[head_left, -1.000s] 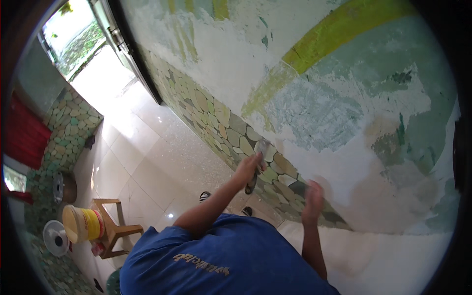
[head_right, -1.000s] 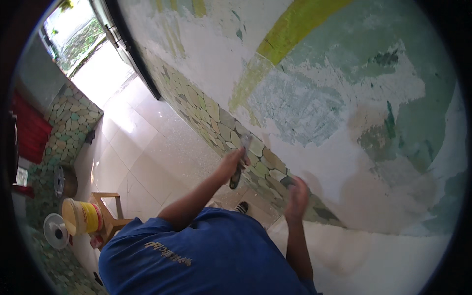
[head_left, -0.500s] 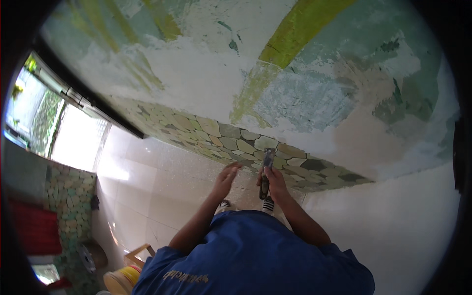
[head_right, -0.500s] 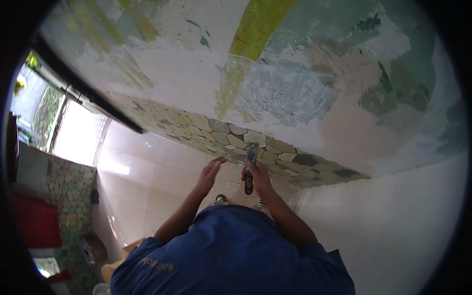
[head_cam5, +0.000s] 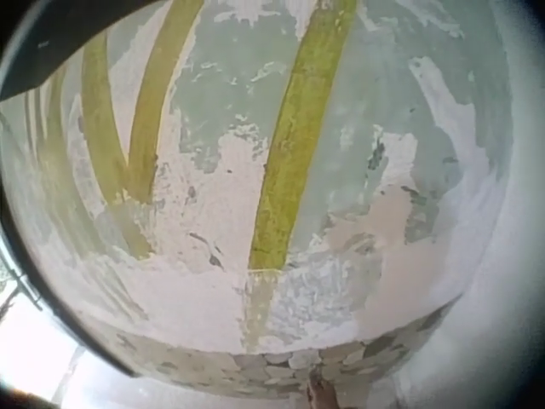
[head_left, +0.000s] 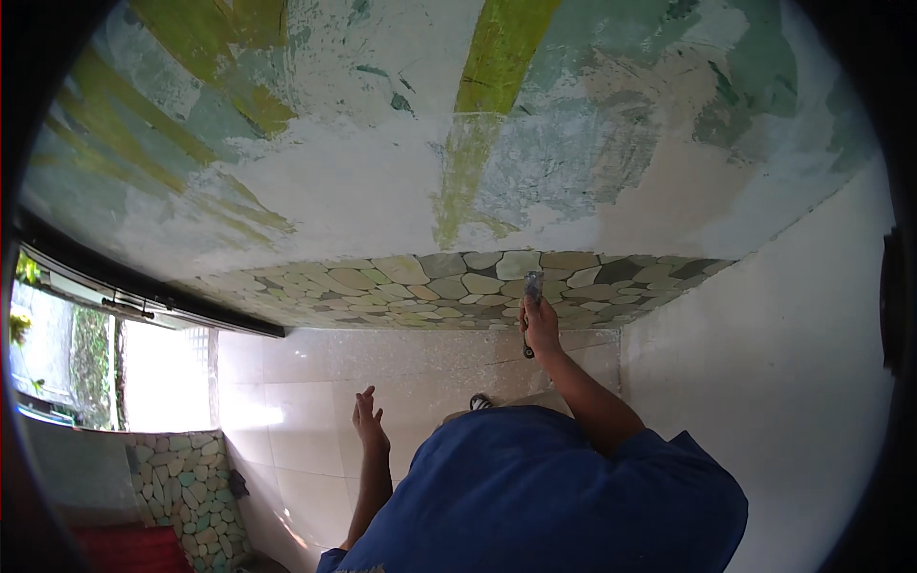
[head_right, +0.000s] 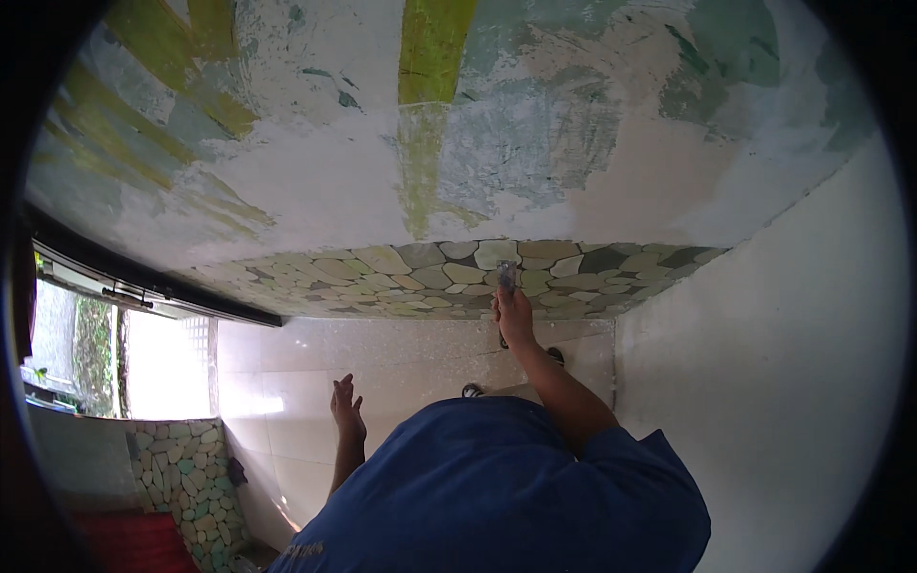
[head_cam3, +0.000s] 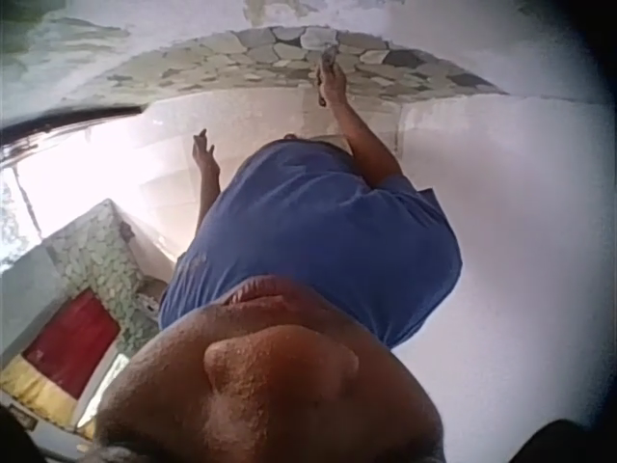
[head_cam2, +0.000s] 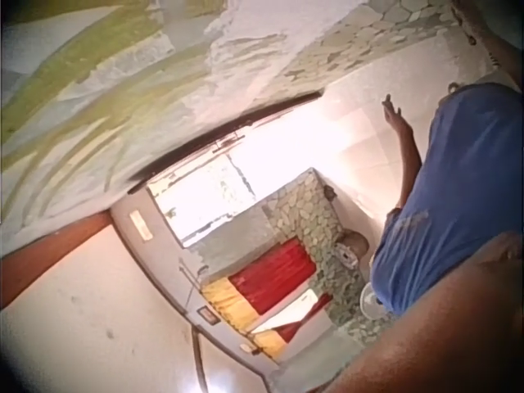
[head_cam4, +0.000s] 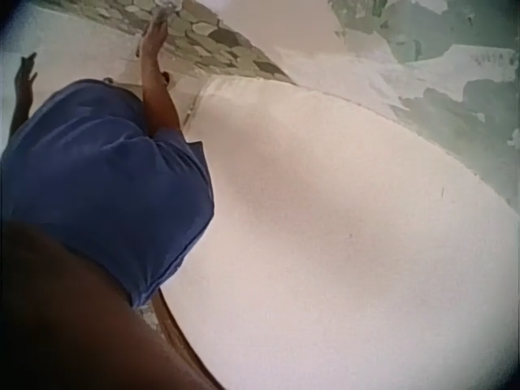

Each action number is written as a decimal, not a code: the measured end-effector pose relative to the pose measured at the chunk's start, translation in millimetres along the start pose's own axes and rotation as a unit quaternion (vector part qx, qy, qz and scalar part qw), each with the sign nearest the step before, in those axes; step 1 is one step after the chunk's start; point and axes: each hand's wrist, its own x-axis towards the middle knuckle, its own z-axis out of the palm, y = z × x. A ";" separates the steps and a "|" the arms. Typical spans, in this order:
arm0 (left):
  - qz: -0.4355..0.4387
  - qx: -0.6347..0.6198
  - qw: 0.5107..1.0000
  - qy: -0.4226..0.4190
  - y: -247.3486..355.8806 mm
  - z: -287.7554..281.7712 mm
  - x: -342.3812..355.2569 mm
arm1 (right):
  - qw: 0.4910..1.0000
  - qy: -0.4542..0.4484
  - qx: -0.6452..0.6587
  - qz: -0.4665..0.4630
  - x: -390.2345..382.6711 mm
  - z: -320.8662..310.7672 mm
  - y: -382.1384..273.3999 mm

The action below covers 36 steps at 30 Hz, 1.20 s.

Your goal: The person is applying plaster or filler to a wall using a putty knife.

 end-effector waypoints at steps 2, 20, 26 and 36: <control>0.005 -0.013 1.000 0.003 2.9 0.2 0.2 | 1.000 0.011 -0.005 -0.010 -3.5 9.7 -2.9; 0.013 -0.038 0.998 -0.050 1.4 2.3 3.8 | 0.977 0.074 -0.166 -0.112 22.3 24.7 -43.5; 0.013 -0.032 0.998 -0.056 1.4 5.9 3.7 | 0.977 0.066 -0.096 -0.180 60.8 48.1 -75.7; 0.002 -0.035 0.998 -0.050 -9.6 -3.7 -7.5 | 0.965 0.099 -0.180 -0.165 39.1 23.1 -37.9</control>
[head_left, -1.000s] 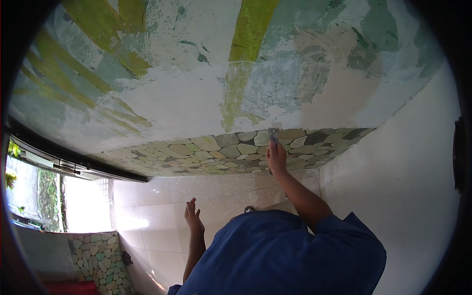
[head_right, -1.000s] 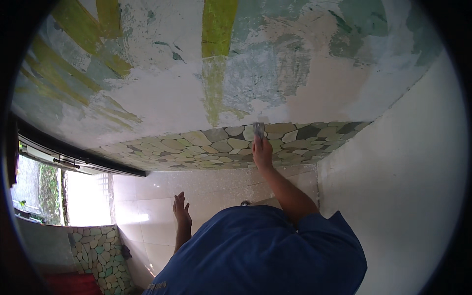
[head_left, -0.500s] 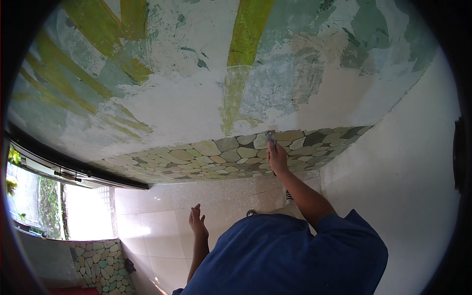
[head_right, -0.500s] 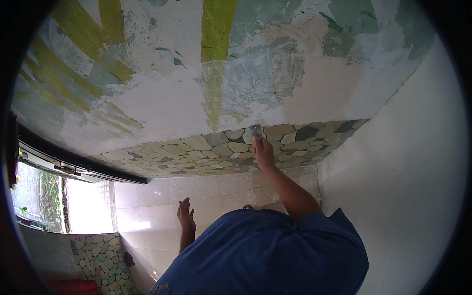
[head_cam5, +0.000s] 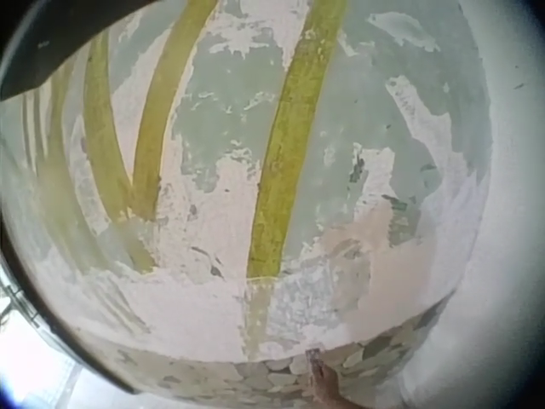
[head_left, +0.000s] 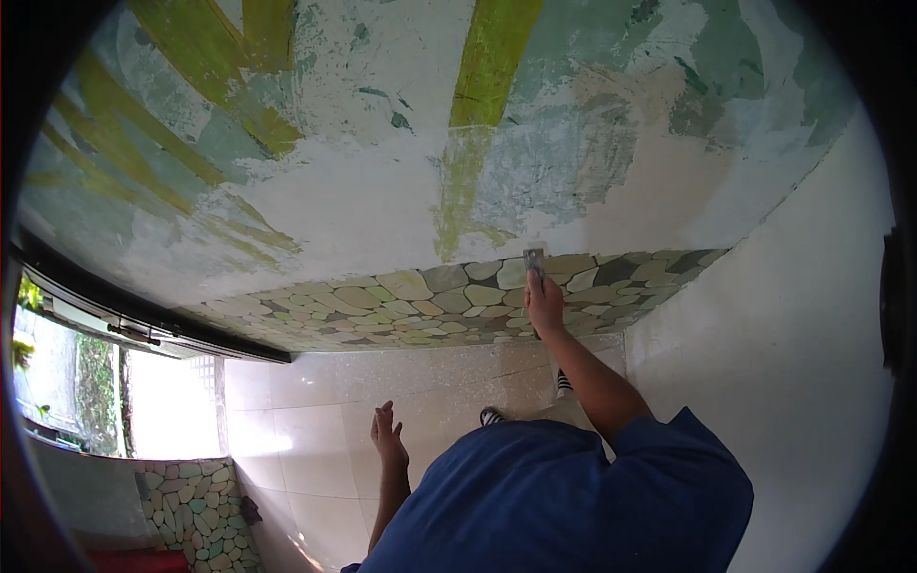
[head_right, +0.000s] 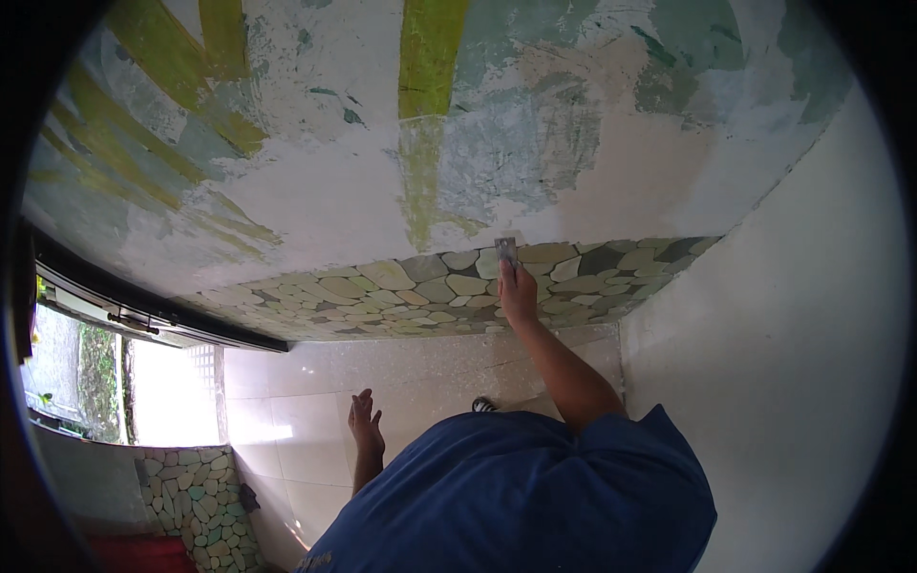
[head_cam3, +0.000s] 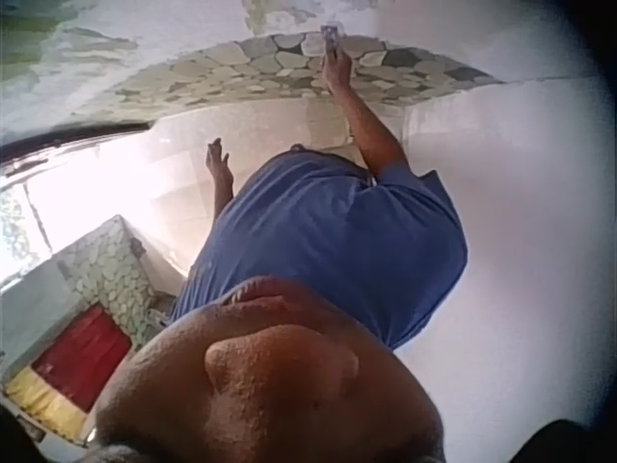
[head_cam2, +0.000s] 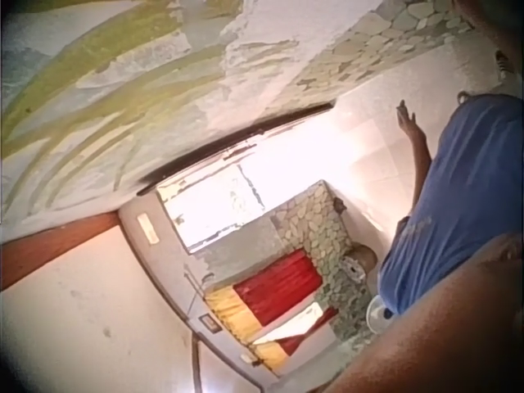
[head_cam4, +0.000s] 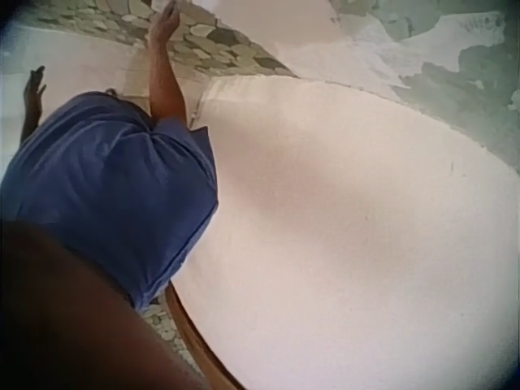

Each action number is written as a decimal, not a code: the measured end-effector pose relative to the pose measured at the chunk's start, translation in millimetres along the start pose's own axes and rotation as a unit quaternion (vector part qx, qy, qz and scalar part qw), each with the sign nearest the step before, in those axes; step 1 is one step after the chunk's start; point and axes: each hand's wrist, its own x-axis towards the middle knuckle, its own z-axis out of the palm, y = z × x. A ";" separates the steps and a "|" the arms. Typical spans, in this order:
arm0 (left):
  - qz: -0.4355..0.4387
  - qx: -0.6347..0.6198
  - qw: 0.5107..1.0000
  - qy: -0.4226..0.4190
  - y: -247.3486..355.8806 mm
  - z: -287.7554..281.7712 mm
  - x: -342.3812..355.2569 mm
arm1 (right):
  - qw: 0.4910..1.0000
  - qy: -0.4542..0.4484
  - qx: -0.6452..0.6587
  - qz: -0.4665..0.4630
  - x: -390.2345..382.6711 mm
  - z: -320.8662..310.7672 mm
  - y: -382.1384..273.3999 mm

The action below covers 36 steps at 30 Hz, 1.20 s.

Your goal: The person is applying plaster or filler to a wall using a putty knife.

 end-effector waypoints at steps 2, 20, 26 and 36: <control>-0.004 -0.003 1.000 0.008 -2.8 0.8 -4.1 | 1.000 -0.006 -0.009 -0.013 15.5 3.1 -12.1; 0.004 -0.011 1.000 0.007 -6.0 1.1 -9.9 | 0.994 0.049 0.092 -0.043 31.5 11.0 -49.3; -0.004 -0.020 1.000 0.024 -7.5 1.1 -14.6 | 0.997 0.054 0.044 0.012 3.7 -3.3 -12.5; -0.005 -0.024 0.999 0.029 -16.9 5.9 -18.6 | 0.998 0.054 0.030 -0.028 26.5 -5.5 -29.7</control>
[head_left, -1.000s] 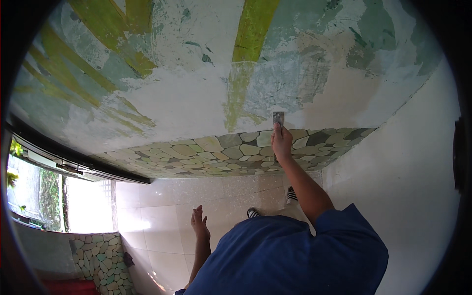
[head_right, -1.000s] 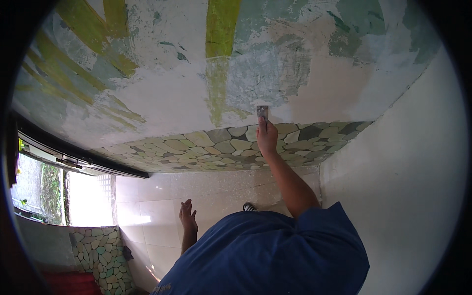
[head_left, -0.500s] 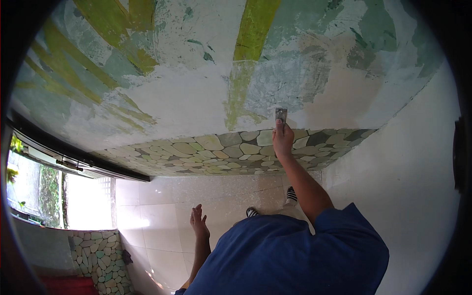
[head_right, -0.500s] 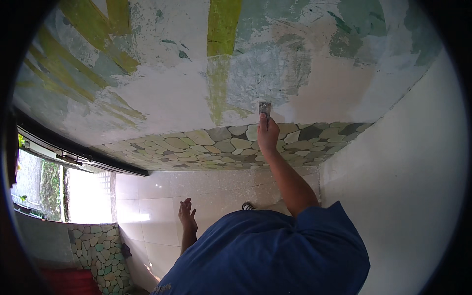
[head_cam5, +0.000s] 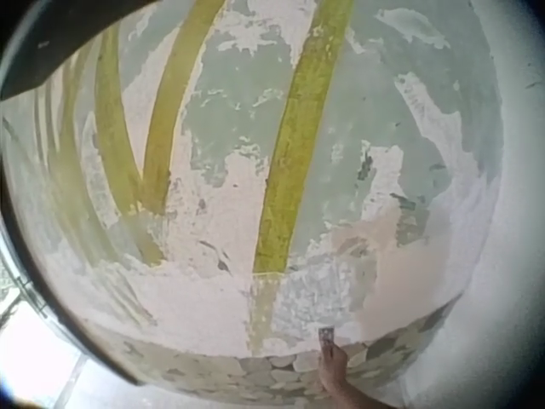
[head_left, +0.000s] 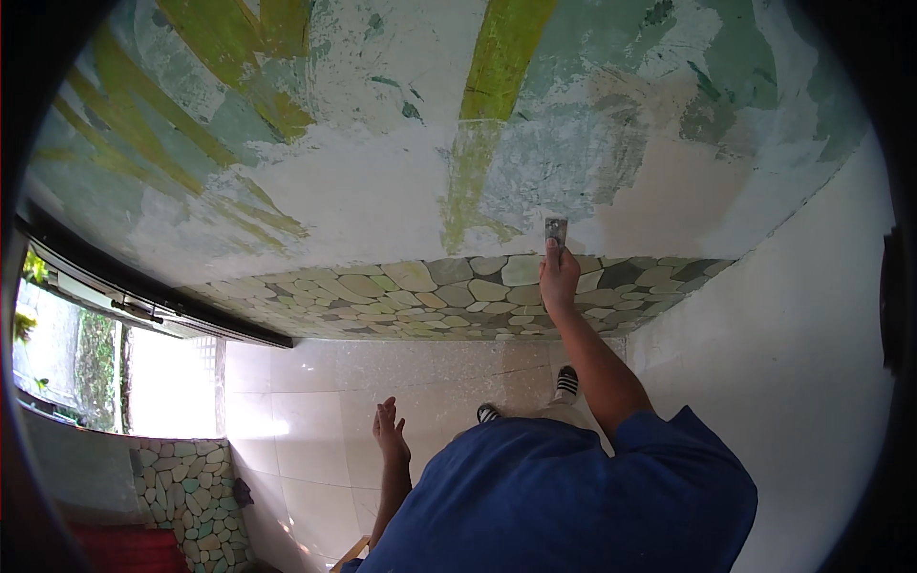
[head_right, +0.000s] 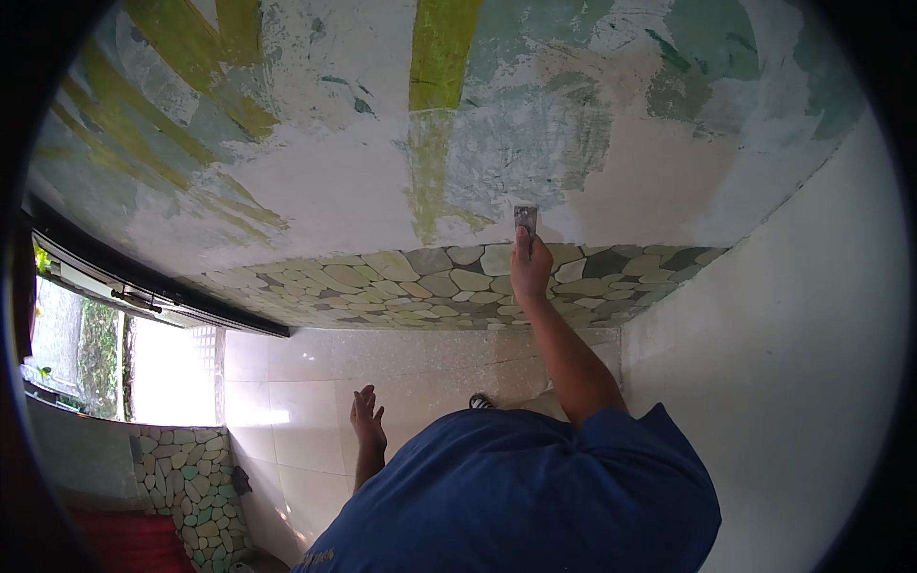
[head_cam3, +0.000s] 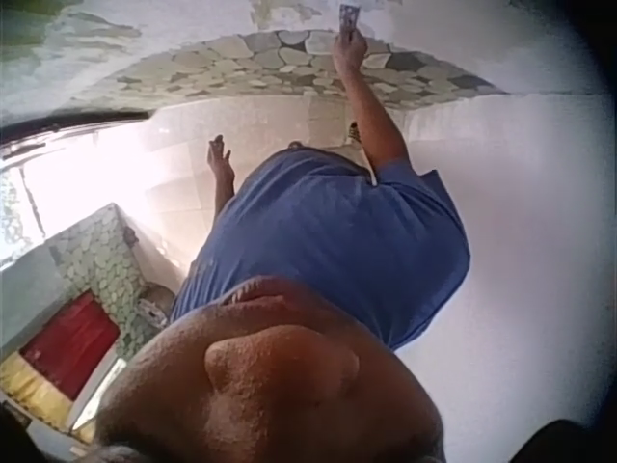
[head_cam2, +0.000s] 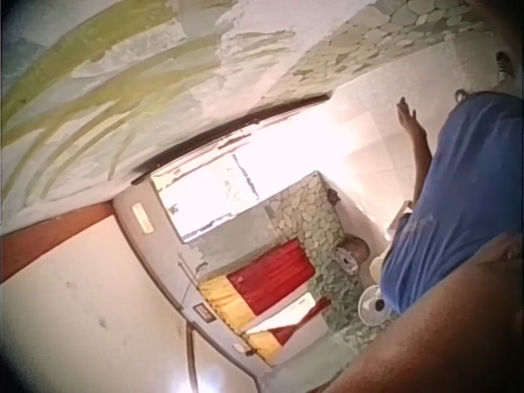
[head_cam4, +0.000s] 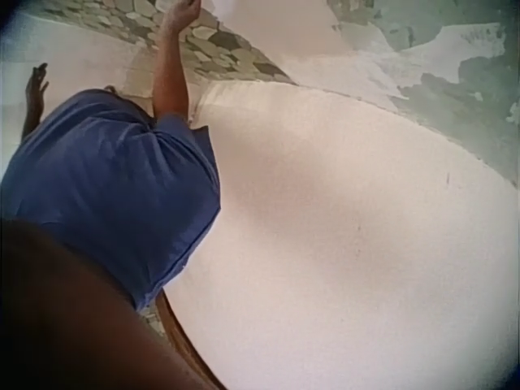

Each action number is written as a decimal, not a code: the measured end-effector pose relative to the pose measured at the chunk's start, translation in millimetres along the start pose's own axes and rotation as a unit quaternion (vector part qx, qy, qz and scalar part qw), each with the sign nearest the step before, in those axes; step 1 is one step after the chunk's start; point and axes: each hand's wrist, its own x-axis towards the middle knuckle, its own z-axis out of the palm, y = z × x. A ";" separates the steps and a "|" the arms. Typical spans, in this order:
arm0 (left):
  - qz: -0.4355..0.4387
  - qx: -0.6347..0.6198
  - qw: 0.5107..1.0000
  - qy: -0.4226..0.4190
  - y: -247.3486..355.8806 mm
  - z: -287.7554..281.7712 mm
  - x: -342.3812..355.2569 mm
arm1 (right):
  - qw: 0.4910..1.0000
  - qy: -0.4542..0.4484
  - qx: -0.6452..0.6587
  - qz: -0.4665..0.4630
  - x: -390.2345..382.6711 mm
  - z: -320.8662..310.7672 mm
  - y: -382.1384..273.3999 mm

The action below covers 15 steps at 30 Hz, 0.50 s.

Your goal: The person is applying plaster or filler to a wall using a putty knife.

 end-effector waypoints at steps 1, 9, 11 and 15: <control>0.006 -0.002 1.000 -0.008 1.4 1.4 1.4 | 0.999 0.014 -0.029 -0.038 -2.0 -1.1 0.0; 0.009 -0.018 1.000 0.002 0.7 8.4 3.4 | 0.995 -0.001 -0.094 -0.042 10.3 -3.4 8.5; 0.008 -0.013 1.000 -0.003 1.7 7.2 4.0 | 0.999 -0.008 -0.048 -0.008 15.0 -1.5 1.1; 0.007 -0.006 1.000 -0.002 4.8 11.5 1.1 | 0.999 0.003 -0.047 -0.024 3.0 -12.5 16.8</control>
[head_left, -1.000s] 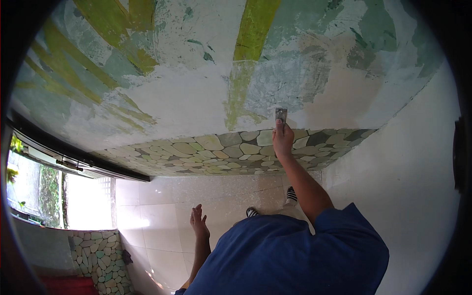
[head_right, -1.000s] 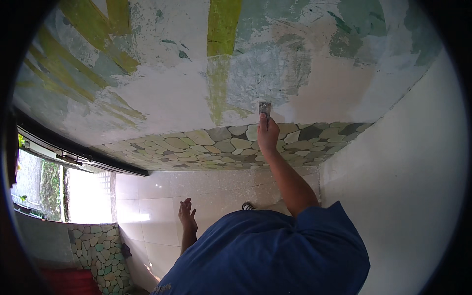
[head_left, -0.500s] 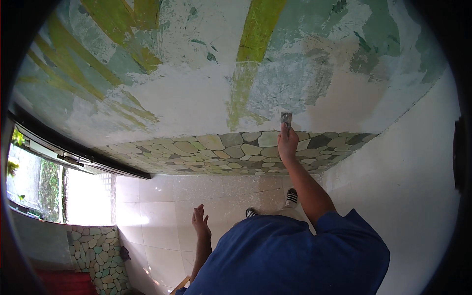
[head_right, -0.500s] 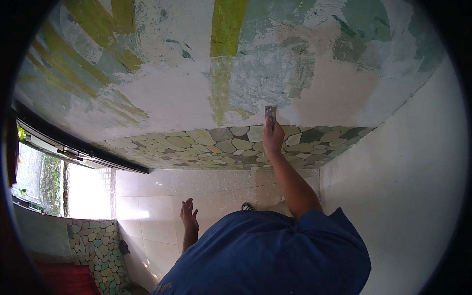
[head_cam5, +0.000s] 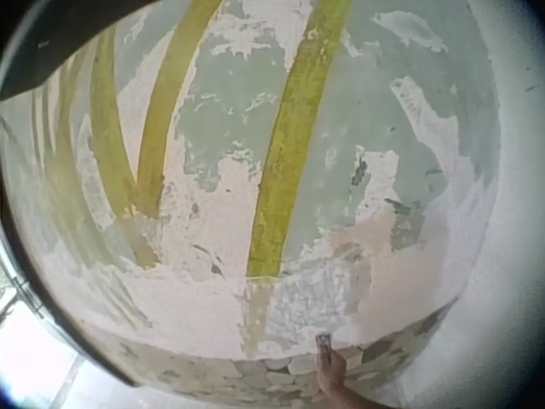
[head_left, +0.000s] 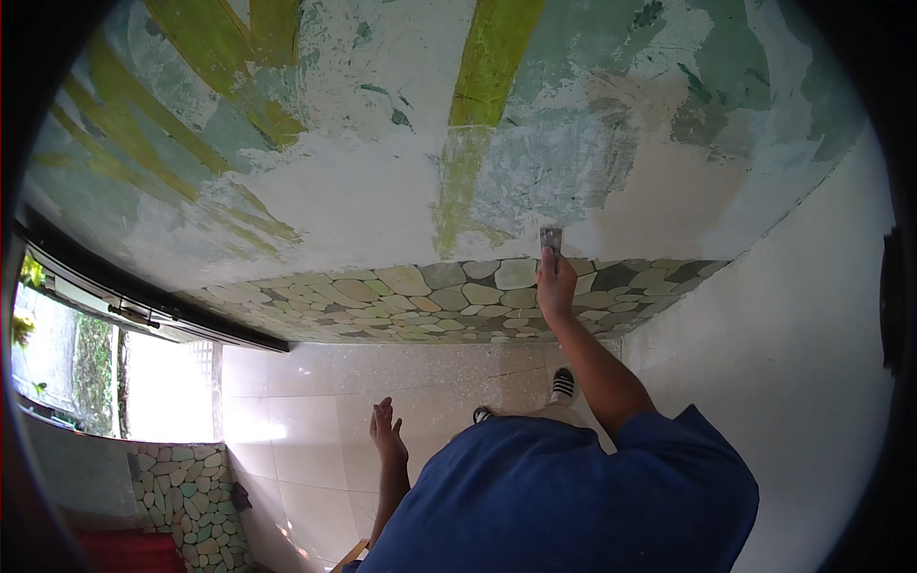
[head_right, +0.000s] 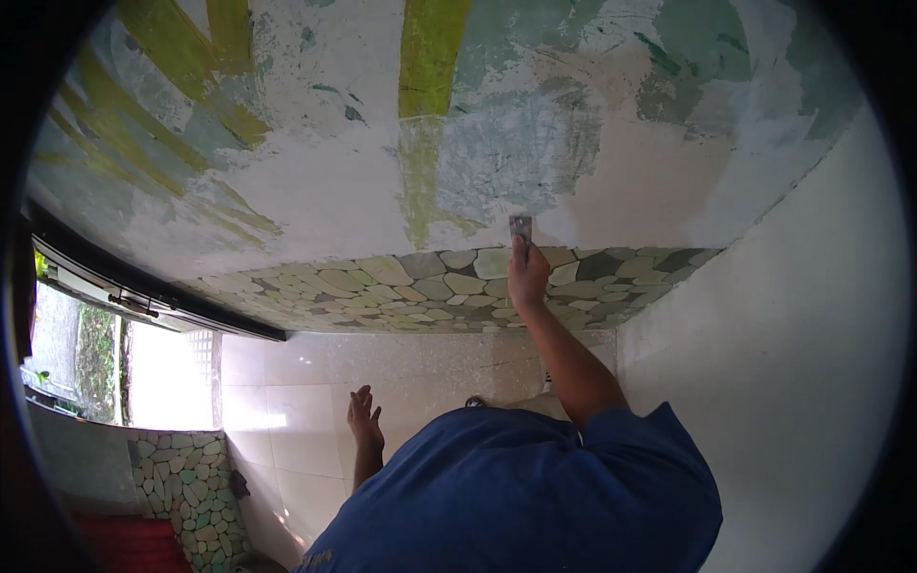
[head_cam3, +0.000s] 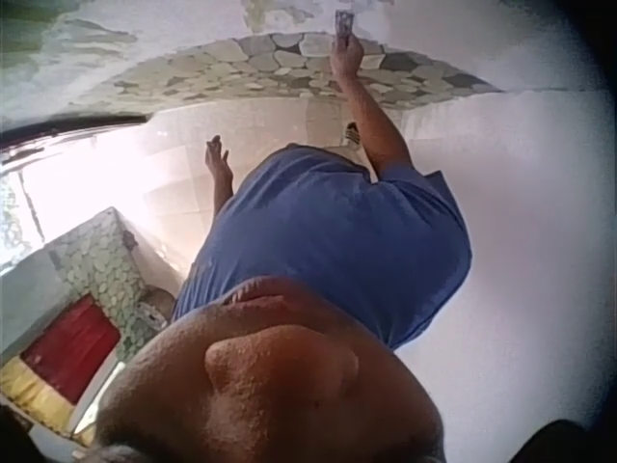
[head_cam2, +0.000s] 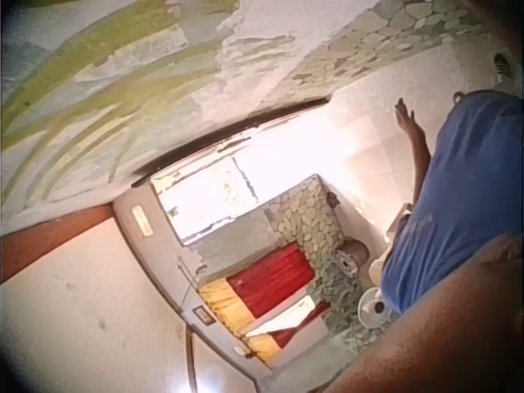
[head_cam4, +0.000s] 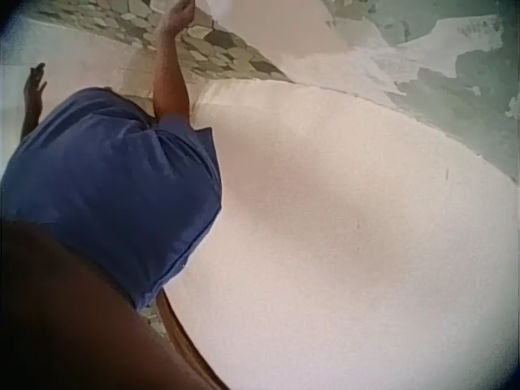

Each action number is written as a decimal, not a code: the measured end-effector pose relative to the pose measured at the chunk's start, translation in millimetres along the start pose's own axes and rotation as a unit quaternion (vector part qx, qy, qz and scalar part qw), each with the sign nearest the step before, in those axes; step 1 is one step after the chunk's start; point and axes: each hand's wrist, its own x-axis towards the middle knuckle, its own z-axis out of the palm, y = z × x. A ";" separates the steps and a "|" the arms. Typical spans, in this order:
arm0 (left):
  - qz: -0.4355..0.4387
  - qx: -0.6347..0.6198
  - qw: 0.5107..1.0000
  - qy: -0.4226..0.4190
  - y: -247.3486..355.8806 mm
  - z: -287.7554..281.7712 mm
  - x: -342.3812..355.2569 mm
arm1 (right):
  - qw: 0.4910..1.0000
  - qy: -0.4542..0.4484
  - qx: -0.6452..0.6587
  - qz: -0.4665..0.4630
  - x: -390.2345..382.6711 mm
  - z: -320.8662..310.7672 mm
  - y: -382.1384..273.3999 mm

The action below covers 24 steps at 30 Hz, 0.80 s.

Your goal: The person is applying plaster or filler to a wall using a putty knife.

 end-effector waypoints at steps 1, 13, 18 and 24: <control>0.002 0.001 1.000 -0.005 1.6 1.5 1.1 | 0.999 0.011 -0.026 -0.019 -5.0 -4.0 10.0; 0.009 0.000 1.000 -0.010 3.2 -1.0 5.8 | 0.997 0.000 0.050 0.058 4.7 -3.3 -16.6; 0.006 0.010 1.000 -0.019 4.1 -0.3 7.2 | 0.995 0.011 -0.093 0.026 -27.5 -25.8 19.3; 0.002 0.012 1.000 -0.012 2.6 -5.8 9.2 | 0.998 0.015 -0.054 -0.018 16.9 -2.3 -20.2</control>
